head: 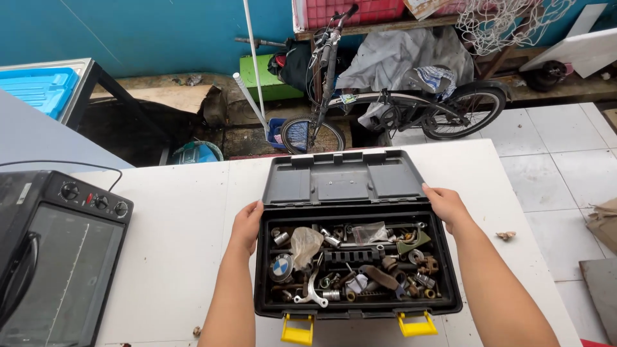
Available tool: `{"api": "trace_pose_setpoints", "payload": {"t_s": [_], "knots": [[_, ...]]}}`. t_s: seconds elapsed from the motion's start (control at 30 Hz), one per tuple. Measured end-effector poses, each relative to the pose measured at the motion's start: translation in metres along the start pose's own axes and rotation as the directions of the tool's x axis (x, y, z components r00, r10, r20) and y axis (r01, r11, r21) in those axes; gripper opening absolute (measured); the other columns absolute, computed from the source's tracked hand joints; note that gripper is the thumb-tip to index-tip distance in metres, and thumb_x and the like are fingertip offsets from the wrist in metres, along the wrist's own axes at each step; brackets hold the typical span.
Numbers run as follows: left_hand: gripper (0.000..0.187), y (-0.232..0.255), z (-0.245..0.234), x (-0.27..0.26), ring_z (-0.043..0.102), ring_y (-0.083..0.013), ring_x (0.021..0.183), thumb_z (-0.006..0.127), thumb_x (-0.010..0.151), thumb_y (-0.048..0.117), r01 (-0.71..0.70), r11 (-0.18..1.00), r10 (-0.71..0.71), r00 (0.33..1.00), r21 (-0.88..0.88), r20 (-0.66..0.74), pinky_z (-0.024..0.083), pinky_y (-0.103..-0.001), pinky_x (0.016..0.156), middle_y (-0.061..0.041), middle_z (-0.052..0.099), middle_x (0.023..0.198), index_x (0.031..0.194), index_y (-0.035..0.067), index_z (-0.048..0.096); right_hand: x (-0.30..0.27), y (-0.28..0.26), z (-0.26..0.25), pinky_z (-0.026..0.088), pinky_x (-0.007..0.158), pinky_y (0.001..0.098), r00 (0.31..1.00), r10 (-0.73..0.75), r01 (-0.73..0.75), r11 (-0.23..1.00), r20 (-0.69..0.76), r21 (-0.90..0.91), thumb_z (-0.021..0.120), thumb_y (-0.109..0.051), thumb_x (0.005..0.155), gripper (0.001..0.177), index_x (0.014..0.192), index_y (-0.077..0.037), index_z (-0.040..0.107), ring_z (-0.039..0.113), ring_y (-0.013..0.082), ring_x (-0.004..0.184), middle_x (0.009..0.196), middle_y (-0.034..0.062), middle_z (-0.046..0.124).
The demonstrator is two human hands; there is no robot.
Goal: Sort various mechanical parts and tools into a toolbox and then close the lid
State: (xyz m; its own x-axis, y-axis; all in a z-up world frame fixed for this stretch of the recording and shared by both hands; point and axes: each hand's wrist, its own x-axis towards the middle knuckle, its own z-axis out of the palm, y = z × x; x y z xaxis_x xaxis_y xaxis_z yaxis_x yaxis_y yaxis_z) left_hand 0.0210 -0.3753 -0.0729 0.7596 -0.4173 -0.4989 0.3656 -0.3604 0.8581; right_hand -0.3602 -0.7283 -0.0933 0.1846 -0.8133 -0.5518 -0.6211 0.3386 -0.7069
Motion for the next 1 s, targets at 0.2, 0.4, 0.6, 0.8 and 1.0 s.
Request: {"api": "trace_pose_setpoints", "payload": {"t_s": [0.2,0.4,0.6,0.8,1.0], "knots": [[0.063,-0.016,0.029,0.100,0.063,-0.0242,0.127,0.069,0.091,0.065,0.078,0.845,-0.052,0.997,0.529,-0.064,0.055,-0.042,0.101,-0.001,0.075,0.122,0.136,0.021,0.069,-0.008,-0.046,0.026,0.051,0.101,0.0548,0.995,-0.032,0.050,0.979,0.092,-0.196,0.078,-0.022,0.086,0.052,0.132,0.001,0.071,0.062,0.0446,0.125,0.124,0.0274,0.072],[0.038,0.050,0.040,0.025,0.065,-0.0259,0.125,0.062,0.102,0.029,-0.041,0.871,0.124,0.982,0.489,-0.139,0.051,-0.041,0.105,-0.006,0.076,0.122,0.135,0.013,0.068,-0.002,-0.037,0.018,0.049,0.101,0.0512,0.980,-0.193,0.188,0.979,0.048,0.083,0.066,-0.036,0.104,0.047,0.132,0.002,0.070,0.061,0.0343,0.121,0.120,0.0255,0.072],[0.066,0.097,0.047,-0.042,0.047,-0.0370,0.141,0.038,0.109,0.058,-0.296,0.922,0.344,0.923,0.250,-0.174,0.038,-0.054,0.118,-0.019,0.062,0.141,0.145,0.006,0.058,-0.059,-0.078,-0.011,0.051,0.099,0.0474,0.874,-0.480,0.464,0.776,-0.077,0.427,0.018,-0.065,0.113,0.079,0.136,-0.007,0.066,0.065,0.0264,0.102,0.103,0.0117,0.067],[0.118,0.061,0.018,-0.086,0.032,-0.0248,0.156,0.008,0.070,0.085,-0.258,0.919,0.273,0.962,-0.299,0.009,0.020,-0.037,0.129,-0.010,0.040,0.163,0.154,0.009,0.041,-0.090,-0.023,-0.044,0.029,0.125,0.0543,0.834,-0.548,0.409,0.695,0.067,0.592,0.020,-0.094,0.075,0.118,0.141,-0.004,0.056,0.047,0.0265,0.149,0.149,0.0125,0.058],[0.089,-0.005,-0.020,-0.113,0.035,-0.0071,0.146,0.037,0.078,0.078,0.068,0.658,-0.020,0.997,-0.750,0.073,0.023,-0.022,0.124,0.008,0.043,0.156,0.154,0.030,0.039,-0.176,-0.002,-0.057,0.031,0.119,0.0542,0.544,-0.786,-0.369,0.090,0.293,0.925,0.037,-0.045,0.106,0.082,0.166,0.009,0.019,0.038,0.0476,0.149,0.166,0.0323,0.030]]}}
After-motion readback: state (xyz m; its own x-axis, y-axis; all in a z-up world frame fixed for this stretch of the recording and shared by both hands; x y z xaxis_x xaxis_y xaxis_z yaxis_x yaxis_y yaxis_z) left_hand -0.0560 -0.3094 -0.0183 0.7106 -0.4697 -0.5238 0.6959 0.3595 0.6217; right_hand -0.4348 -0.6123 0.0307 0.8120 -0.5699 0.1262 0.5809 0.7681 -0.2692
